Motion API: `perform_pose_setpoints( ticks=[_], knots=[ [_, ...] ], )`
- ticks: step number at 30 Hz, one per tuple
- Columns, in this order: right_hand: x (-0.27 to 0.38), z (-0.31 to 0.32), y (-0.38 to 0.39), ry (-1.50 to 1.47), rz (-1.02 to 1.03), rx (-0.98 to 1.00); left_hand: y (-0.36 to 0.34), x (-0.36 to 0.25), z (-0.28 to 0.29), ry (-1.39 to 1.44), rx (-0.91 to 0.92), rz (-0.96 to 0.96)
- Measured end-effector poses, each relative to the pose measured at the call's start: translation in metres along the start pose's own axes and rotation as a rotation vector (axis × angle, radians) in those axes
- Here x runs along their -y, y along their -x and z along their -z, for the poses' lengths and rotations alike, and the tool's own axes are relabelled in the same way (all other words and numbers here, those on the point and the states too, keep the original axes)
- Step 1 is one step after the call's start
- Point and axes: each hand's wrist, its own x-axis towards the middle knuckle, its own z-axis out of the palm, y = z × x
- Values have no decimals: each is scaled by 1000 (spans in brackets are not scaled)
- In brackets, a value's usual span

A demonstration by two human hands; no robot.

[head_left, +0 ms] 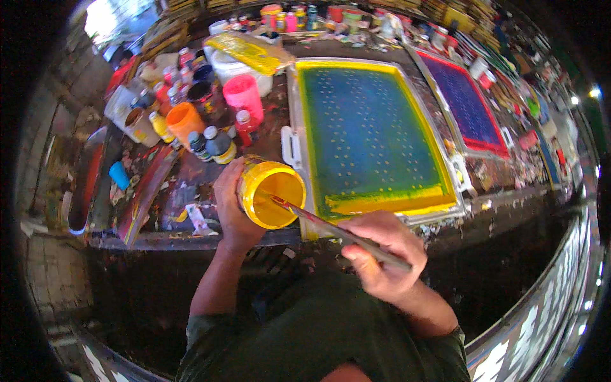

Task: The person cleans debris from a workbench, then handles two screen printing frames. They pour yellow ink into a yellow-framed screen and use a squeegee to spread the ink across the mesh. The person then carries the frame to a printing table and positions it over a fabric.

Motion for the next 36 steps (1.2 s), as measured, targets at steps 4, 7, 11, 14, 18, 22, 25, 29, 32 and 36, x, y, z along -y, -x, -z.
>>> perform_pose_setpoints(
  ticks=[4,7,11,14,18,22,25,29,32,36],
  knots=[
    [11,44,-11,34,197,41,-8,-10,-11,-30,64,-31],
    [16,56,-11,75,277,106,-17,-18,-19,-14,78,-71],
    [21,54,1,79,213,74,-26,-29,-31,62,89,-166],
    [26,58,6,-5,194,45,-27,-39,-35,88,132,-135],
    [35,78,6,12,168,67,-29,-49,-37,107,165,-140],
    [35,84,6,115,234,13,-29,-56,-41,87,162,-185],
    [31,78,12,2,249,68,-28,-58,-42,66,165,-209],
    [30,87,23,45,271,23,-24,-60,-42,85,152,-236],
    [29,91,32,139,243,-6,-21,-62,-39,33,150,-238],
    [22,92,51,312,133,11,-18,-63,-35,2,163,-257]
  ],
)
